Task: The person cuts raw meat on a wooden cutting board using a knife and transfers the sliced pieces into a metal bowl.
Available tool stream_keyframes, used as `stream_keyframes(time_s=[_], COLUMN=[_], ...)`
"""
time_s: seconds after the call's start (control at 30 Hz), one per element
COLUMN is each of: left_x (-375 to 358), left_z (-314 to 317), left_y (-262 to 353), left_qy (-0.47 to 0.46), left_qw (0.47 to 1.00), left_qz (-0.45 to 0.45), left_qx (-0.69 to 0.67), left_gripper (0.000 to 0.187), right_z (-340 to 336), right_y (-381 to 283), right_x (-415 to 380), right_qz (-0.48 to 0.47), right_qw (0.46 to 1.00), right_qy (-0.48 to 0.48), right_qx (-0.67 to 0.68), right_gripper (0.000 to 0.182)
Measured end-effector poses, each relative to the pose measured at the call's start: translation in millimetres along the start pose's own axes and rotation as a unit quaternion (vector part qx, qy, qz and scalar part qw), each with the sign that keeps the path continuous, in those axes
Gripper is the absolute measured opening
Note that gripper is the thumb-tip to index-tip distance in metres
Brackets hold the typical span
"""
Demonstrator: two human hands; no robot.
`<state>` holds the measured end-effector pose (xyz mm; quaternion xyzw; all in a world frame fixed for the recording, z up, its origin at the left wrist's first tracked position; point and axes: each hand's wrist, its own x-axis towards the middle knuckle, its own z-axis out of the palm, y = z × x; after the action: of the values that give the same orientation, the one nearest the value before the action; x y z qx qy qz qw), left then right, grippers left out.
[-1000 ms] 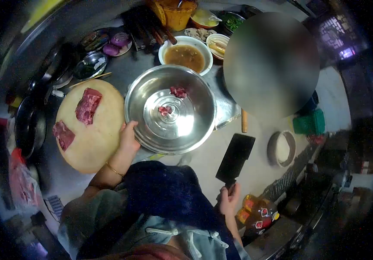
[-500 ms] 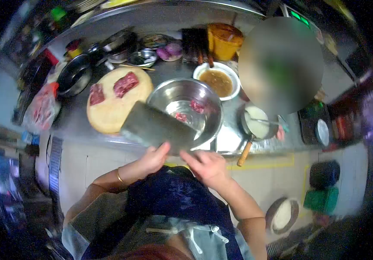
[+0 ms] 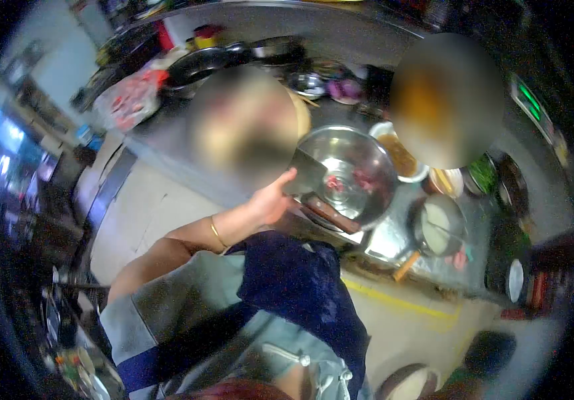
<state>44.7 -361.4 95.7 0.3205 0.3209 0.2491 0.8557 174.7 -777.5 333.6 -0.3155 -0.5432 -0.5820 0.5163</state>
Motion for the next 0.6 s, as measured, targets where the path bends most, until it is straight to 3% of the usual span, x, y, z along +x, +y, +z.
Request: stream_keyframes(time_s=[0.07,0.13,0.2,0.23,0.27,0.37,0.4,0.47,0.57,0.6], left_x=[22.5,26.9,35.5,30.2,35.5,45.0,46.7,44.3,38.6,41.5], left_z=[-8.6,19.8,22.9,30.4,33.4,56.4,48.5,51.2,43.8,36.8], left_y=[-8.6,12.6,19.1,32.6,39.9,10.6,12.3,-20.8,-40.9,-43.7], left_qy=[-0.048,-0.160,-0.236,-0.228,-0.274,-0.259,-0.251,-0.178,-0.169,-0.155], left_qw=[0.998,0.986,0.963,0.972,0.959,0.961,0.961,0.975,0.968,0.970], left_qz=[-0.033,-0.054,-0.127,-0.060,-0.065,-0.090,-0.117,-0.132,-0.184,-0.186], left_qx=[0.016,-0.006,0.005,0.012,0.033,0.036,0.028,-0.001,-0.012,-0.021], left_gripper=[0.044,0.046,0.045,0.043,0.040,0.037,0.034,0.031,0.030,0.031], right_z=[-16.5,-24.8,-22.1,-19.3,-14.4,0.5,29.0,27.6,33.6,40.2], right_y=[-38.6,-91.8,-143.7,-166.6,-187.3,-148.4,-118.3,-75.5,-70.1,-60.1], right_x=[27.2,51.9,67.3,69.4,68.1,50.3,51.8,49.6,70.7,80.5], right_qz=[-0.066,-0.152,-0.244,-0.293,-0.342,-0.428,-0.435,-0.443,-0.335,-0.267], right_qw=[0.997,0.987,0.967,0.953,0.936,0.882,0.883,0.881,0.900,0.923], right_qy=[0.021,0.029,0.019,0.015,0.007,0.010,-0.010,0.070,0.265,0.208], right_qx=[-0.030,-0.053,-0.073,-0.081,-0.088,-0.195,-0.174,-0.152,0.086,0.183], right_gripper=[0.047,0.047,0.048,0.048,0.049,0.053,0.056,0.061,0.087,0.090])
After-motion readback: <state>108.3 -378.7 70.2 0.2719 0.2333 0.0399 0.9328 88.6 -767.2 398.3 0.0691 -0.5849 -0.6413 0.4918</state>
